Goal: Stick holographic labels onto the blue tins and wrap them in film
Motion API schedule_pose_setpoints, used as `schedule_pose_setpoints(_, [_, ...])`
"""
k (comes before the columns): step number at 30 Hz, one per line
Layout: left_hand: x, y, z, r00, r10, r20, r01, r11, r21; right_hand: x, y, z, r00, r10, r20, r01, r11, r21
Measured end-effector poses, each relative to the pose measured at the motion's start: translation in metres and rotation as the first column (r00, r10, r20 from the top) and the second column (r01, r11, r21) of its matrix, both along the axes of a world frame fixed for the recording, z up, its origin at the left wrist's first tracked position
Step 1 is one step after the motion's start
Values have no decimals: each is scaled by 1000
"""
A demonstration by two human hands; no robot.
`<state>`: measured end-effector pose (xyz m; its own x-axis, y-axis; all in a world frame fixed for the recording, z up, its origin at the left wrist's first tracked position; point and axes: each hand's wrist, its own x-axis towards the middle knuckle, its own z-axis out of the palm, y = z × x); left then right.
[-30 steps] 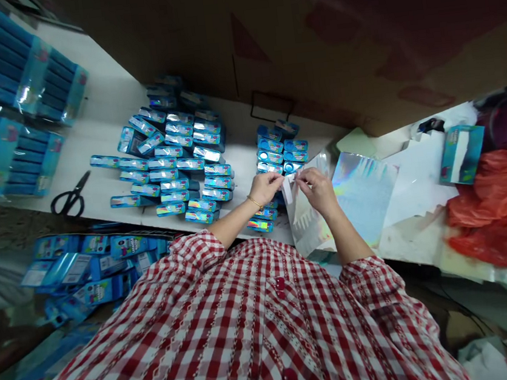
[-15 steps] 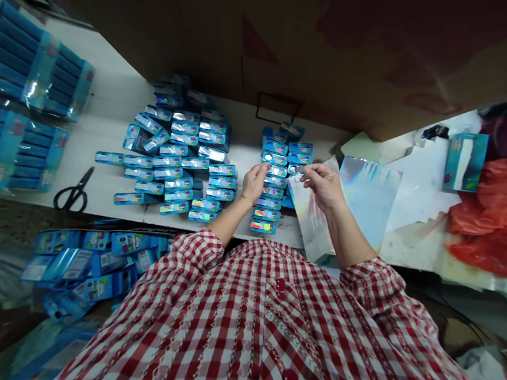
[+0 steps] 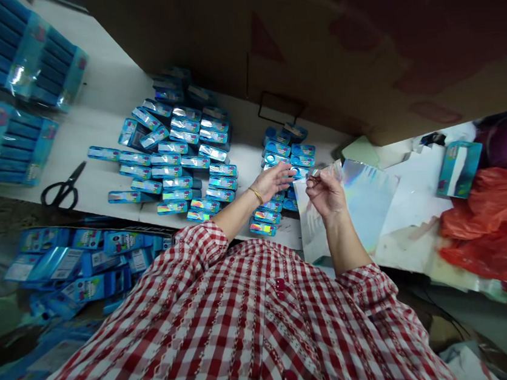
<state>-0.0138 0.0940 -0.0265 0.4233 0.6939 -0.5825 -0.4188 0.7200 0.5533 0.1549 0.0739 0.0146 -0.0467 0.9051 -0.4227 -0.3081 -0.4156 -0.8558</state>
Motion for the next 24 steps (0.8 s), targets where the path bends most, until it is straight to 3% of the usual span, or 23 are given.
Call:
schedule_pose_setpoints(5, [10,-7,5,999,-24,-32,26,998,52,17,-10,8,998,-65,4,66,997,-37])
schedule_pose_setpoints(10, [27,-16,12,987,-152,52,145,982,118,17,-29,4,1000,11,10,-10,1000,-27])
schedule_pose_setpoints(17, [36,-25,1,990,-138,-6,138,986,91,20,-46,-11,997,-57,-59,51,994,-95])
schedule_pose_setpoints(21, [39,-25,-12,975,-54,-217,100,974,206,20,-48,-24,984,-176,7,175,973,-153])
schedule_pose_setpoints(24, [41,-19,-21,878,34,-478,140,936,324,15,-53,-39,928,-337,160,365,909,-202])
